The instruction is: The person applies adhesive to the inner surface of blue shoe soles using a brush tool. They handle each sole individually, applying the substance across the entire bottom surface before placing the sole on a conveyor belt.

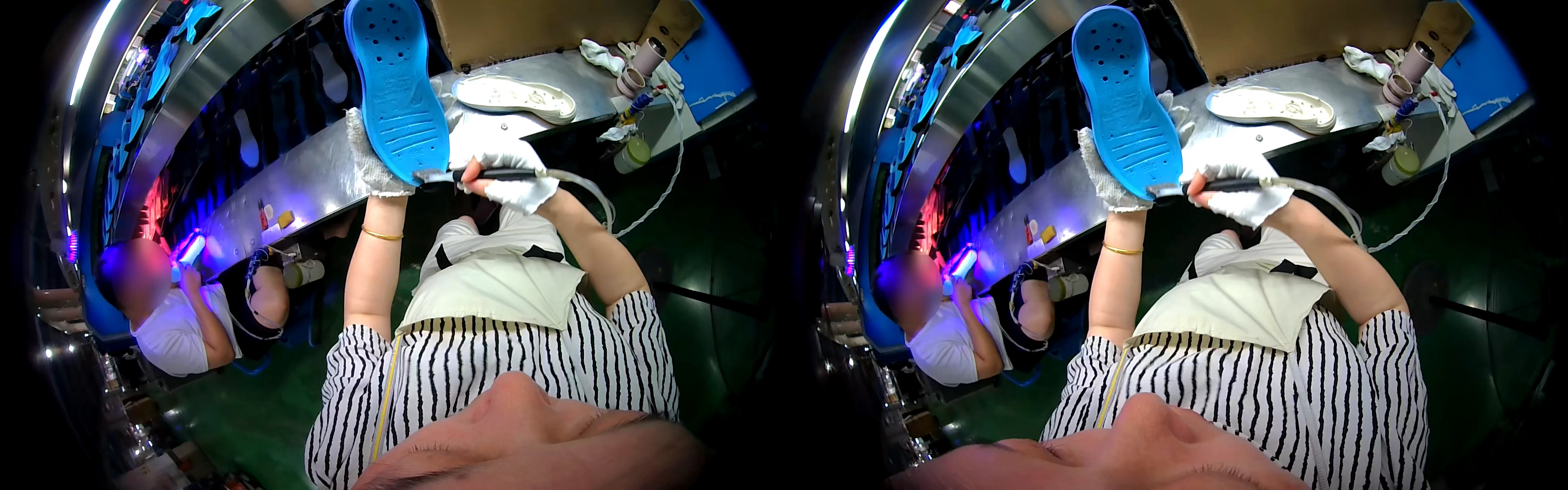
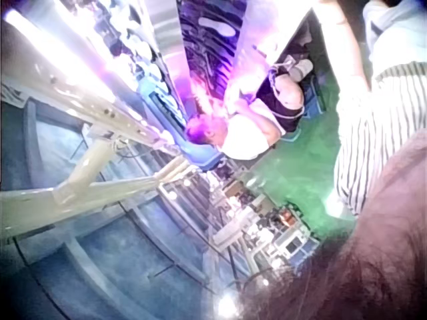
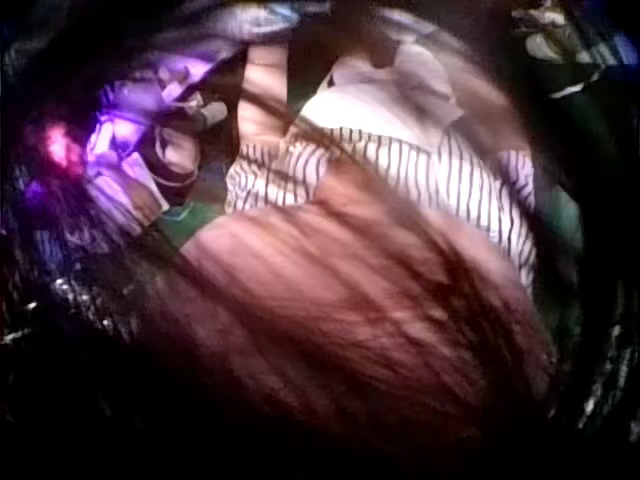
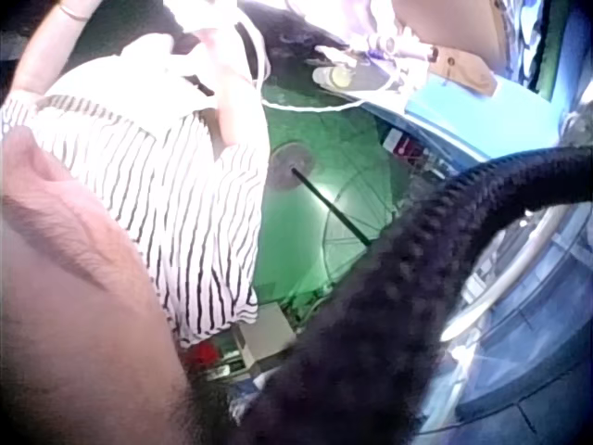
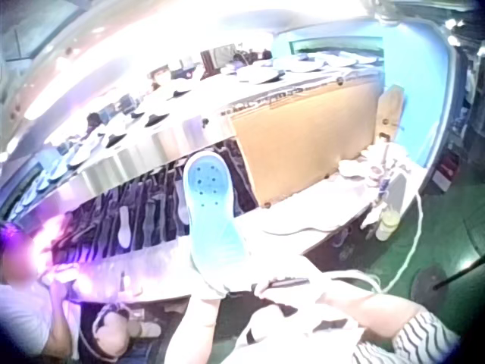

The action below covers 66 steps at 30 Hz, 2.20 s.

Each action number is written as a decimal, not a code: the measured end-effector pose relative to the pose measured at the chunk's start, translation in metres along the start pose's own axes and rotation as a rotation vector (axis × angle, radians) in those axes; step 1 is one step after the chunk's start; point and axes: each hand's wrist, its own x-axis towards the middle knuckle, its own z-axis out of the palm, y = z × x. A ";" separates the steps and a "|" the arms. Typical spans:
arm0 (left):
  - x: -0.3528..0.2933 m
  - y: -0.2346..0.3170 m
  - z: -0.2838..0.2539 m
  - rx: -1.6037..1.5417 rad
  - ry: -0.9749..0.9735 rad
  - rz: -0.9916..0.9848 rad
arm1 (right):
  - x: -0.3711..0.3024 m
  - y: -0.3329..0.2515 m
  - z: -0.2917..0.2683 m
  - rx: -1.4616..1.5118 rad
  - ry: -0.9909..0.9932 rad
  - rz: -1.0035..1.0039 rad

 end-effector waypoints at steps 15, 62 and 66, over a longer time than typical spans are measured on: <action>0.009 0.011 0.023 0.082 0.094 -0.167 | 0.020 -0.023 -0.010 -0.287 -0.032 -0.363; 0.009 -0.007 0.011 -0.285 -0.185 -0.323 | 0.008 -0.032 0.002 -0.030 -0.129 0.152; 0.002 -0.015 -0.009 -0.038 0.039 -0.123 | 0.024 -0.023 -0.004 0.249 0.160 0.132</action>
